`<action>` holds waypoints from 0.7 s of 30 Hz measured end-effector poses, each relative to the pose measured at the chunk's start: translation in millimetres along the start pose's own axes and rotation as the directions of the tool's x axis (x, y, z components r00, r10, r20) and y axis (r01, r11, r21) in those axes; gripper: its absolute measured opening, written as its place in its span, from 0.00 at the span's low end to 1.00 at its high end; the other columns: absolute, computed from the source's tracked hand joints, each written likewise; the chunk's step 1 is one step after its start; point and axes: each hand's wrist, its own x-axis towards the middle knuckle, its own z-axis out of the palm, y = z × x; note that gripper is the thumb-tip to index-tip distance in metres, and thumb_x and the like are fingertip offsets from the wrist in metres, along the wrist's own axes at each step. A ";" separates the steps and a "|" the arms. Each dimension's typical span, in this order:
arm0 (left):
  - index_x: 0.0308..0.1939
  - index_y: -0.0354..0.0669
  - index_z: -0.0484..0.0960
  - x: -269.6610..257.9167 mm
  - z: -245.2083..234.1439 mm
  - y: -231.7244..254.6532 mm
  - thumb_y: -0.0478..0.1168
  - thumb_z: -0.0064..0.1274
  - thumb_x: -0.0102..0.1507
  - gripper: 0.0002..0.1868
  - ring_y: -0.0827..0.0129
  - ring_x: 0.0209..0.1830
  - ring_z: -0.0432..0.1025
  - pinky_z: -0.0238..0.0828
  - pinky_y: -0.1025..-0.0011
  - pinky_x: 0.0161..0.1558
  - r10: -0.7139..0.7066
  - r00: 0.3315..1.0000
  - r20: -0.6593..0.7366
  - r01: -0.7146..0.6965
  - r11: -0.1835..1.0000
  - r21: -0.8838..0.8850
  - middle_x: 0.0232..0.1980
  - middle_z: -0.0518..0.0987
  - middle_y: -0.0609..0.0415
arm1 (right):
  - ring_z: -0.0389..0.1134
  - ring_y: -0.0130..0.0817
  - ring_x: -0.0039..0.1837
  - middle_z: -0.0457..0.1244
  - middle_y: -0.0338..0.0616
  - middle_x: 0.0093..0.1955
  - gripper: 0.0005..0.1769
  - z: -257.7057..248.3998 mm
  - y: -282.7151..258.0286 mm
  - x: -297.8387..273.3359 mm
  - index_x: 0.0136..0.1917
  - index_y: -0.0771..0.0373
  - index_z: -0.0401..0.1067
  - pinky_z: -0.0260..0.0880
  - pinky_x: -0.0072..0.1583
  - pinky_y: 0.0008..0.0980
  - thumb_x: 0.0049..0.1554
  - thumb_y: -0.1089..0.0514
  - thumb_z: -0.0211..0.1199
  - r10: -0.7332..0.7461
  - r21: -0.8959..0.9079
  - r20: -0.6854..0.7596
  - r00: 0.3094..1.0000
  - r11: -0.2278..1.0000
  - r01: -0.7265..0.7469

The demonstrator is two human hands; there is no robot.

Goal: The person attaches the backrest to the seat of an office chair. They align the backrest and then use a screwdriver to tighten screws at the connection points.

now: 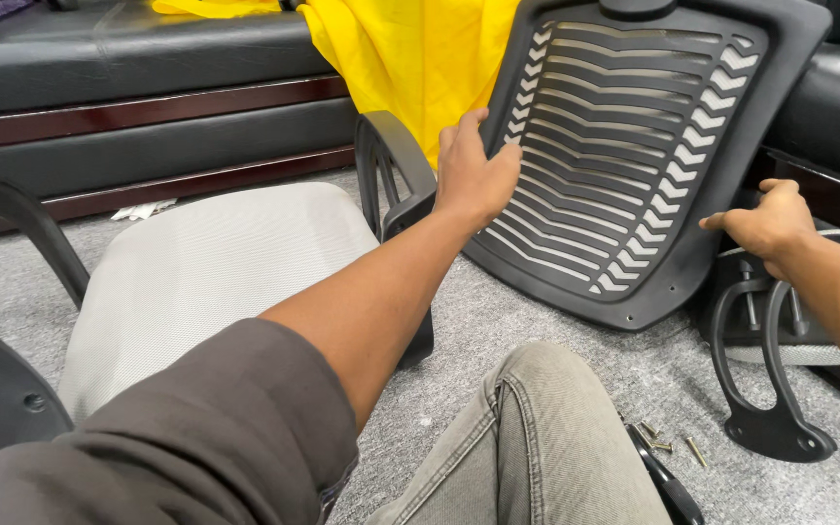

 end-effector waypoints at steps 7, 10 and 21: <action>0.72 0.40 0.66 -5.8 9.8 -28.1 0.47 0.56 0.55 0.41 0.54 0.67 0.71 0.67 0.64 0.64 -0.278 0.890 0.362 0.326 0.942 -0.077 0.68 0.75 0.37 | 0.63 0.55 0.72 0.55 0.70 0.76 0.58 16.6 16.8 27.0 0.80 0.79 0.47 0.71 0.63 0.49 0.48 0.58 0.79 0.005 0.106 0.026 1.000 0.994 -0.007; 0.75 0.37 0.60 -16.5 -0.5 -33.2 0.47 0.56 0.58 0.43 0.54 0.68 0.70 0.66 0.62 0.65 -0.226 0.847 0.481 0.334 0.930 -0.151 0.70 0.72 0.37 | 0.67 0.54 0.68 0.60 0.68 0.73 0.55 27.7 9.8 25.8 0.77 0.82 0.50 0.74 0.60 0.47 0.48 0.60 0.78 -0.013 0.152 0.068 0.998 0.988 0.003; 0.75 0.48 0.59 -33.3 -12.2 -30.1 0.48 0.54 0.57 0.42 0.54 0.71 0.65 0.67 0.49 0.61 -0.446 0.702 0.555 0.548 0.836 -0.022 0.73 0.68 0.46 | 0.75 0.42 0.57 0.71 0.50 0.59 0.23 37.6 -1.2 -23.3 0.60 0.67 0.73 0.79 0.57 0.39 0.50 0.68 0.71 -0.155 0.534 -0.155 0.976 0.818 0.214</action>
